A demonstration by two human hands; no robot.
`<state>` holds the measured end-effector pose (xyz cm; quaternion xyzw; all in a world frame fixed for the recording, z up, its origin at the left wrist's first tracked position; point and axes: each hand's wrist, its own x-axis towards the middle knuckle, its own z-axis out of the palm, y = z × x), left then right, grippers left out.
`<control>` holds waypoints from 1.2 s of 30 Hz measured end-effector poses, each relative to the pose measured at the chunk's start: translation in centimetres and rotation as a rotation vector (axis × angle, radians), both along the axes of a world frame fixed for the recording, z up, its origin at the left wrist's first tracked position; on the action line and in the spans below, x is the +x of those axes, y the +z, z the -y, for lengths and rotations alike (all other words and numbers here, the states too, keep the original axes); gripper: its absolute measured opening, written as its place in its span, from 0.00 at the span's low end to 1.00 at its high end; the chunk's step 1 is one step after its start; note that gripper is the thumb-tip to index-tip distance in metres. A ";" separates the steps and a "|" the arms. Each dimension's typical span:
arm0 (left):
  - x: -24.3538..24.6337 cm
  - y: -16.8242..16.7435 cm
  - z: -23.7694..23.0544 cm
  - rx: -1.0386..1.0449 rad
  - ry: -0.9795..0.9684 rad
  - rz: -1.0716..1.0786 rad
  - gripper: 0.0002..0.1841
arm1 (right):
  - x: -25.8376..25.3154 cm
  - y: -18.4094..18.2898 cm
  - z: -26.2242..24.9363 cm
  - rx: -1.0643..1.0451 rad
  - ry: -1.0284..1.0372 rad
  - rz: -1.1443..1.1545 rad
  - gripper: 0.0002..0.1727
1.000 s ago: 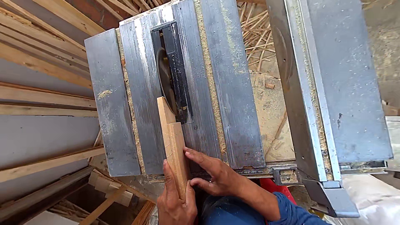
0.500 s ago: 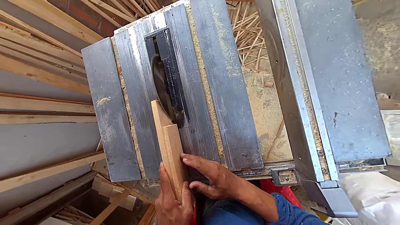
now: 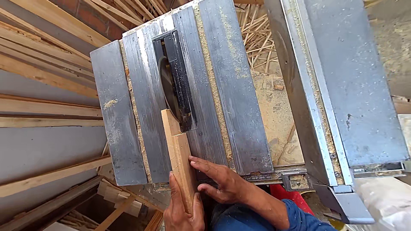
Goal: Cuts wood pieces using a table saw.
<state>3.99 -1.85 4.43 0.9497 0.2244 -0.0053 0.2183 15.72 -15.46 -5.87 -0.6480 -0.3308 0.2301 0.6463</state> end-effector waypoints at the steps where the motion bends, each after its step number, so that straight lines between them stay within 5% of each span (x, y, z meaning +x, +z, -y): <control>1: 0.3 0.0 -0.1 -0.001 -0.004 -0.001 0.50 | 0.0 -0.1 -0.1 0.006 -0.004 0.004 0.29; 13: 2.3 0.2 -0.6 0.010 -0.009 0.014 0.49 | 0.3 -0.2 0.0 0.010 -0.013 -0.010 0.32; 19: 3.2 -2.4 -2.6 -0.064 -0.004 -0.029 0.49 | 0.0 -0.3 -0.1 -0.007 -0.010 0.023 0.29; 21: 1.3 -1.7 -3.0 -0.269 0.074 0.013 0.49 | -0.3 0.2 -0.2 -0.052 -0.044 -0.091 0.28; 24: -4.1 -0.7 -2.7 -0.894 0.273 0.197 0.51 | -1.2 2.6 -0.9 -0.241 -0.041 -0.434 0.40; 28: -9.8 -3.2 -2.7 -1.330 0.134 0.383 0.50 | -5.0 4.9 -2.7 -0.127 -0.067 -0.656 0.51; 30: -9.6 -3.9 -3.1 -1.230 -0.007 0.330 0.46 | -7.2 4.9 -3.5 -0.021 -0.217 -0.669 0.50; 33: -7.9 -4.5 -5.8 -0.681 -0.224 0.114 0.44 | -8.5 4.7 -3.6 -0.091 -0.473 -0.607 0.46; 36: -7.3 -4.3 -11.8 -0.410 -0.326 0.126 0.42 | -8.1 5.4 -3.2 -0.599 -0.667 -0.421 0.47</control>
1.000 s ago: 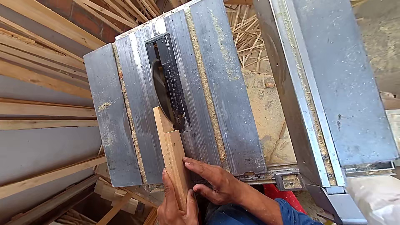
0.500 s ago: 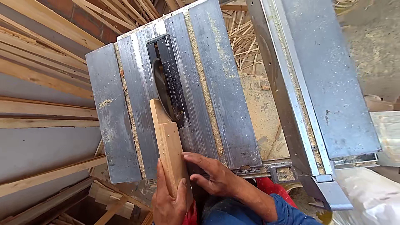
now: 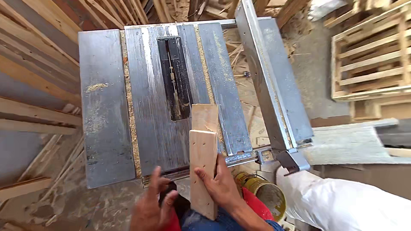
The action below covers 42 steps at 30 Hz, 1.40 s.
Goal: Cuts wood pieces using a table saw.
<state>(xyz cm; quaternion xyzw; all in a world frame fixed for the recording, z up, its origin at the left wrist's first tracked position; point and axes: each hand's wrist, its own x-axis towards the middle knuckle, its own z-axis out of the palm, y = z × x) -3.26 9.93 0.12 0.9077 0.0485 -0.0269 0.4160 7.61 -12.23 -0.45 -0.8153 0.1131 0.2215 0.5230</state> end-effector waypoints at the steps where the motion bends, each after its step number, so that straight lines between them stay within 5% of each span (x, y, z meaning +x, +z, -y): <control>1: 0.1 0.4 -2.7 0.041 0.011 0.029 0.40 | 0.4 0.9 -0.1 -0.197 0.038 -0.021 0.46; 4: 0.9 0.2 -11.7 0.267 -0.006 0.115 0.34 | 1.3 3.5 -2.1 -0.587 0.161 -0.099 0.44; 9: 4.2 -2.5 -20.2 0.384 -0.026 0.190 0.32 | 1.0 5.6 -7.7 -0.790 0.169 -0.089 0.43; 17: 5.9 -5.0 -20.5 0.385 0.002 0.288 0.30 | 1.3 3.6 -11.6 -0.956 0.215 -0.148 0.38; 42: 6.2 -5.2 -20.9 0.278 -0.008 0.268 0.37 | 5.2 3.0 -10.7 -0.965 0.251 -0.032 0.38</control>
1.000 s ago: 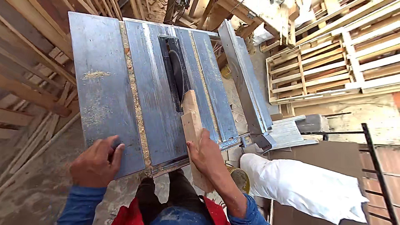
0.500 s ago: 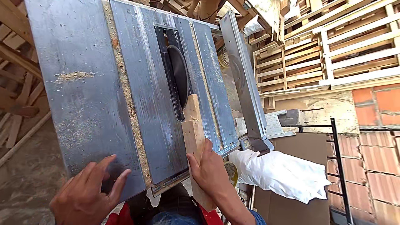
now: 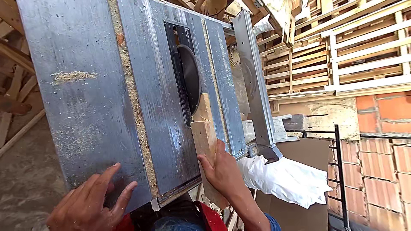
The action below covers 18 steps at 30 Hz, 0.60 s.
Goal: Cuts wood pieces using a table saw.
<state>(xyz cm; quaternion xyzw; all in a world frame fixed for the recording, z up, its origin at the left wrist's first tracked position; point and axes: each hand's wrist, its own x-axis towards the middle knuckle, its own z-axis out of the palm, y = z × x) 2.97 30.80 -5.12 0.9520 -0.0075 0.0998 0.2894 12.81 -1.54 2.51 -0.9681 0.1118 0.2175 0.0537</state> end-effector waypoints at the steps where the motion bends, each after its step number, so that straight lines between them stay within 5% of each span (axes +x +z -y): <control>1: -0.1 -0.1 0.0 0.002 0.001 -0.003 0.36 | 0.3 0.4 -0.3 -0.003 0.001 -0.003 0.39; 18: 0.2 0.2 0.0 -0.046 0.009 0.021 0.32 | 0.4 -0.1 -0.7 -0.051 0.011 -0.028 0.39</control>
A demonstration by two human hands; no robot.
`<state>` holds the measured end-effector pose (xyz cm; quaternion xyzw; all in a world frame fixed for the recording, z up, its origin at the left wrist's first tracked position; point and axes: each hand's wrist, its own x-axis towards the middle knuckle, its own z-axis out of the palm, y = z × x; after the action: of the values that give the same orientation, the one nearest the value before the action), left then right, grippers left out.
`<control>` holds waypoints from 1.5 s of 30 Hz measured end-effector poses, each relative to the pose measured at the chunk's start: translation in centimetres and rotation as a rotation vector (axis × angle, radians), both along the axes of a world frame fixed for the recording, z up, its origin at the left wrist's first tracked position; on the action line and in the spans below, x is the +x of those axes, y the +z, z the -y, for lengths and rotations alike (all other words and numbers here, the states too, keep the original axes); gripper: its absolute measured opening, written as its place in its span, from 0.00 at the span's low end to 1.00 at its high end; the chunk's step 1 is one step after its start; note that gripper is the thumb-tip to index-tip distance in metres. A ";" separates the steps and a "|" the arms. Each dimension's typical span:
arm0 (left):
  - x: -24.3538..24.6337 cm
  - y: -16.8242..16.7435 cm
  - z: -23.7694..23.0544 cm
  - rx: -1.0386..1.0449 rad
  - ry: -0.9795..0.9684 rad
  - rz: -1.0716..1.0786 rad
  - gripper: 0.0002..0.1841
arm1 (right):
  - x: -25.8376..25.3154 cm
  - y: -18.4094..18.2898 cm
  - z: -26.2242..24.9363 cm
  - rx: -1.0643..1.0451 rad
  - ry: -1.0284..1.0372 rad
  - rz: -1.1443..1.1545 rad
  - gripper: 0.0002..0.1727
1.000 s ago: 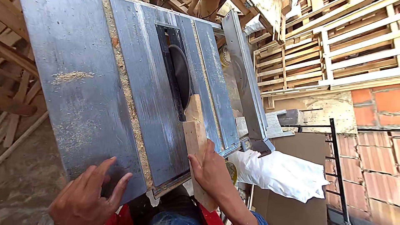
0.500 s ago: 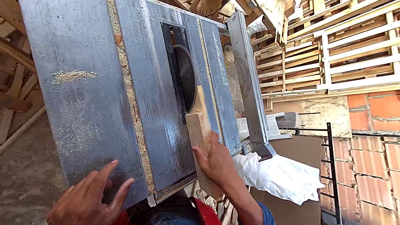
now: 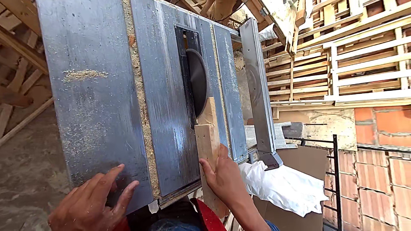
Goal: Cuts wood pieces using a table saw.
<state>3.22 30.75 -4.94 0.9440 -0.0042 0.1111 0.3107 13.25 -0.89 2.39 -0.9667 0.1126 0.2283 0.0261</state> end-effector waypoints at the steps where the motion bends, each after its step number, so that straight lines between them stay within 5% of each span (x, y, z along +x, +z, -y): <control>1: 0.0 0.1 0.0 -0.005 0.001 -0.005 0.32 | 0.1 0.0 0.0 -0.002 -0.001 -0.001 0.40; 34: 0.0 -1.4 -0.5 -0.045 0.005 0.063 0.28 | 2.5 0.1 0.1 0.016 -0.019 -0.034 0.41; 38: -0.2 -1.9 -0.8 -0.041 0.030 0.098 0.23 | 0.5 0.1 2.9 0.383 -0.267 0.025 0.42; 41: -0.4 -2.0 -1.1 -0.144 -0.004 0.123 0.20 | -3.6 1.2 4.1 0.993 -0.472 0.162 0.32; 45: -1.3 3.8 2.8 -0.536 -0.279 -0.138 0.29 | -6.5 3.7 1.2 1.512 -0.520 0.262 0.30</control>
<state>1.93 27.95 -1.10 0.8240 -0.0831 0.0000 0.5605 6.75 -2.09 6.13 -0.6493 0.1449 0.1144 0.7378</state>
